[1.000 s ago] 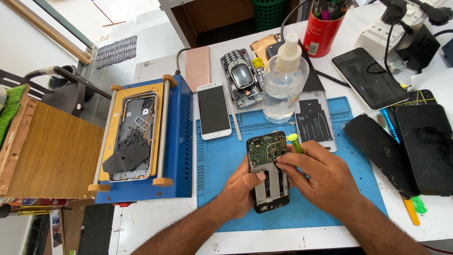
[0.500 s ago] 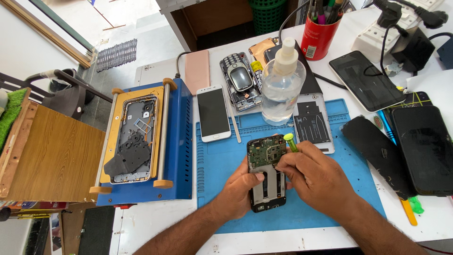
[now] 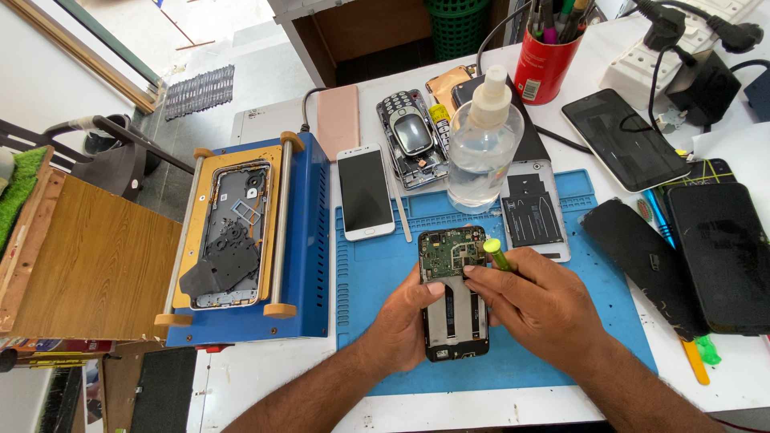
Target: The person disassembles a smartphone on a repair mat. They use a screwdriver to remove screws from the phone body, pry open the mid-frame, lift out the motherboard, detach flex cables, and separate the screen assembly from the chassis, setting components on the mat.
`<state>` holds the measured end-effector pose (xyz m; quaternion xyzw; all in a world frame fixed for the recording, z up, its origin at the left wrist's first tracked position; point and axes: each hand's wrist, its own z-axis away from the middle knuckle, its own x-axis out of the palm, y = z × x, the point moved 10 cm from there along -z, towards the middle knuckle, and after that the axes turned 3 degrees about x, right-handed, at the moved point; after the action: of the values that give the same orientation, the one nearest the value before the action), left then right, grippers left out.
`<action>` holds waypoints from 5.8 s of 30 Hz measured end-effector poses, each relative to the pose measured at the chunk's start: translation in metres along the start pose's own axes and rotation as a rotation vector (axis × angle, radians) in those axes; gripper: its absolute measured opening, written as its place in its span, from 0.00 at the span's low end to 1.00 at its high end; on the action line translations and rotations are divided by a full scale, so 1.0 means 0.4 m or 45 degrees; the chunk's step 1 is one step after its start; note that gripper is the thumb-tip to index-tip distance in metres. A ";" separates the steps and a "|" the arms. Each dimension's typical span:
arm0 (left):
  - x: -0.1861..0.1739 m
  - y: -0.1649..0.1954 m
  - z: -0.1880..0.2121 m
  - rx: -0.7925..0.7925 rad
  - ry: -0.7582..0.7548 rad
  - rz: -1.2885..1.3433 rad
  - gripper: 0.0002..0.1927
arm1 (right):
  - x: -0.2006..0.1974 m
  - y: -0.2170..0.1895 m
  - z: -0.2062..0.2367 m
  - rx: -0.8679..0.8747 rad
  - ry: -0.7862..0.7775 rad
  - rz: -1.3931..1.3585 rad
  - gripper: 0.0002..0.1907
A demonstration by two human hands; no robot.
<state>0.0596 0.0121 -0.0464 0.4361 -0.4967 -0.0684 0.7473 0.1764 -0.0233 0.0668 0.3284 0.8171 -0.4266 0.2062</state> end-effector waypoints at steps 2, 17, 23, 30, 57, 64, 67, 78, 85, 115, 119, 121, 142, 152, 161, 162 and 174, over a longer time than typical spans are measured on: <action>-0.001 -0.003 -0.001 0.005 -0.005 0.013 0.32 | 0.000 -0.005 0.002 -0.038 -0.009 0.021 0.11; 0.033 0.070 -0.008 0.126 0.018 0.113 0.41 | 0.036 -0.007 0.013 0.000 -0.256 -0.192 0.04; 0.072 0.114 -0.001 0.253 -0.050 -0.094 0.41 | 0.059 0.009 0.022 0.066 -0.393 -0.253 0.04; 0.049 0.137 -0.004 0.353 0.082 -0.017 0.37 | 0.060 0.006 0.032 0.054 -0.457 -0.348 0.04; 0.004 0.106 -0.019 0.221 0.063 -0.016 0.44 | 0.034 0.010 0.043 0.061 -0.437 -0.559 0.14; -0.033 -0.021 -0.011 -0.039 0.115 -0.049 0.42 | 0.029 0.008 0.006 0.096 -0.209 -0.123 0.22; -0.045 -0.051 -0.013 -0.052 0.071 -0.053 0.42 | 0.037 -0.007 0.003 0.014 -0.204 -0.033 0.18; 0.002 0.020 -0.029 0.037 -0.024 -0.021 0.45 | 0.035 -0.020 0.011 -0.055 -0.200 -0.178 0.11; -0.008 0.065 -0.040 0.122 0.077 -0.053 0.45 | 0.024 -0.033 0.013 -0.111 -0.170 -0.197 0.11; -0.057 0.110 -0.051 0.250 0.093 0.202 0.50 | 0.148 0.053 0.027 0.367 -1.046 0.089 0.18; -0.057 0.109 -0.049 0.235 0.083 0.211 0.52 | 0.158 0.089 0.064 0.565 -1.314 0.168 0.20; -0.060 0.110 -0.050 0.230 0.099 0.184 0.52 | 0.157 0.071 0.057 0.483 -1.297 0.114 0.22; -0.039 0.090 -0.050 0.152 0.062 0.211 0.53 | 0.081 0.119 0.008 0.751 -0.919 0.350 0.13; -0.039 0.072 -0.054 0.099 0.072 0.141 0.52 | -0.186 0.167 0.032 0.749 -0.045 0.406 0.19; -0.035 0.066 -0.065 0.102 0.047 0.165 0.50 | -0.346 0.524 0.251 0.976 0.001 1.093 0.48; -0.035 0.069 -0.067 0.111 0.034 0.176 0.49 | -0.343 0.546 0.266 0.967 0.011 1.072 0.47; -0.041 0.073 -0.077 0.111 0.014 0.106 0.48 | -0.314 0.586 0.386 0.962 0.039 0.803 0.44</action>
<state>0.0664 0.0567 -0.0405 0.4476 -0.5129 -0.0133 0.7324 0.4401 -0.0985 -0.0726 0.6178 0.4690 -0.6050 0.1798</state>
